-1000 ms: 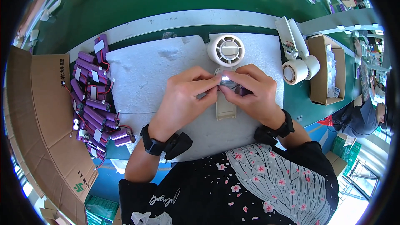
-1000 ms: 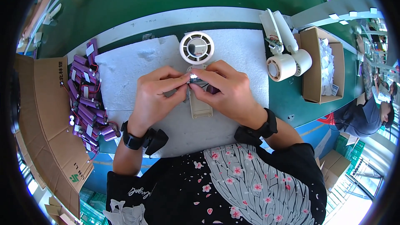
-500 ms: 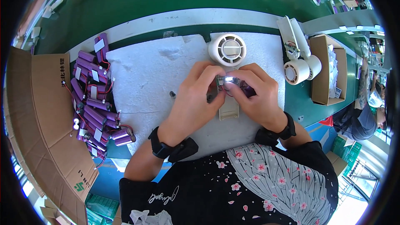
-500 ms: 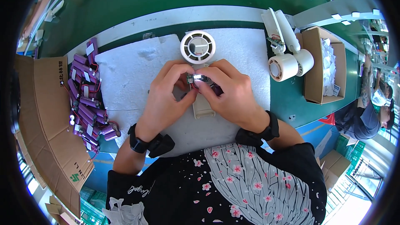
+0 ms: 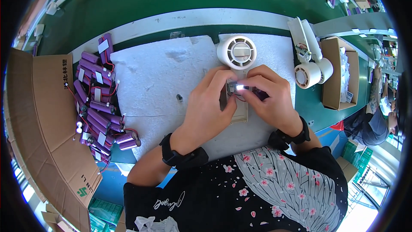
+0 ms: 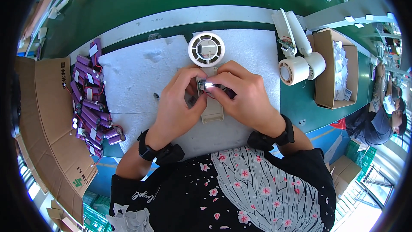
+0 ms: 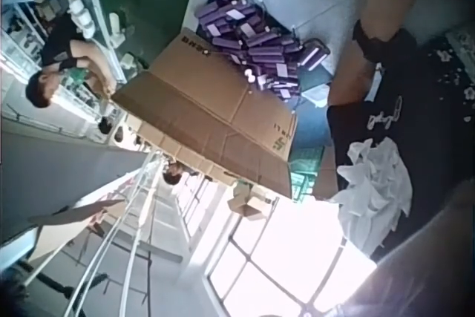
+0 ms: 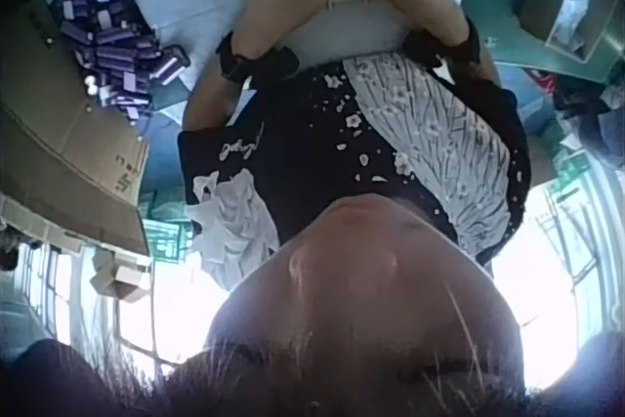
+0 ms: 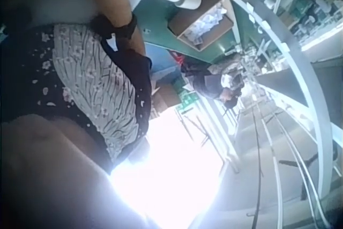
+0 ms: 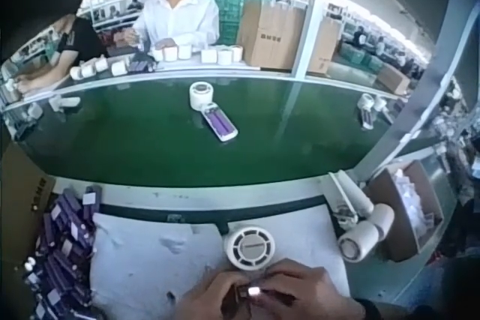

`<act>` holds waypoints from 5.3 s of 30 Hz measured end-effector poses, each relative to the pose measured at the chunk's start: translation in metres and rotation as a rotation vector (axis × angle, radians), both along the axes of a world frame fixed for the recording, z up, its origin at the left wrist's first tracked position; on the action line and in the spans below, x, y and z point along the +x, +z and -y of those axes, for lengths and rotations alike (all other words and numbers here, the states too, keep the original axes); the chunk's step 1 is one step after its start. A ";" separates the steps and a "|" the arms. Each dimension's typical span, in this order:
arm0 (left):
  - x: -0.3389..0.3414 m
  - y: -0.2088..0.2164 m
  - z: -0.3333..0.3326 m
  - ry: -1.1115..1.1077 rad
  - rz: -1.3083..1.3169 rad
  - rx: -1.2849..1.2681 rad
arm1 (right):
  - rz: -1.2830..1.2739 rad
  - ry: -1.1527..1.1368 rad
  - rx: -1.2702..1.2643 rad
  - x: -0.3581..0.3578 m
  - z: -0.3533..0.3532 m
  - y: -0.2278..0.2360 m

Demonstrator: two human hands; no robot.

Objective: The person connects a battery pack to a circuit board inside a fan housing, presses a button to test the light, and tucks the battery into the housing. They then set the assembly aside and repeat the process with a new unit.

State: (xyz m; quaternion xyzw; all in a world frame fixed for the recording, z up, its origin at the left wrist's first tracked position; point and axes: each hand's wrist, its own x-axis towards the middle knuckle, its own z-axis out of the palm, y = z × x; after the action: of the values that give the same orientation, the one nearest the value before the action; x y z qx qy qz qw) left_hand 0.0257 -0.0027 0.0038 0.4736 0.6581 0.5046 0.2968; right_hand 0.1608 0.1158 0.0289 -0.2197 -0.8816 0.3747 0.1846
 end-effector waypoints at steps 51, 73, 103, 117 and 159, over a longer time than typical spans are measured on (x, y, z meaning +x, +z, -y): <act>-0.017 0.004 0.000 -0.105 0.024 0.004 | 0.024 -0.094 0.017 -0.007 0.004 -0.003; -0.020 0.005 -0.008 -0.097 0.004 0.003 | 0.188 0.030 -0.228 -0.002 -0.006 0.010; -0.037 0.007 -0.003 -0.062 -0.100 0.028 | 0.202 0.008 0.132 0.013 -0.025 0.017; -0.039 0.005 -0.001 -0.069 0.041 -0.027 | 0.152 0.123 0.332 0.017 -0.017 0.015; -0.032 -0.009 -0.002 -0.021 0.115 -0.003 | 0.216 -0.202 0.263 0.045 -0.043 0.050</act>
State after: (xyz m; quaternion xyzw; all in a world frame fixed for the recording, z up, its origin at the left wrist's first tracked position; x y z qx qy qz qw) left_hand -0.0066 -0.0010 -0.0052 0.4504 0.6356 0.5269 0.3400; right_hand 0.2058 0.1588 0.0793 -0.3201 -0.9111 0.2102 0.1527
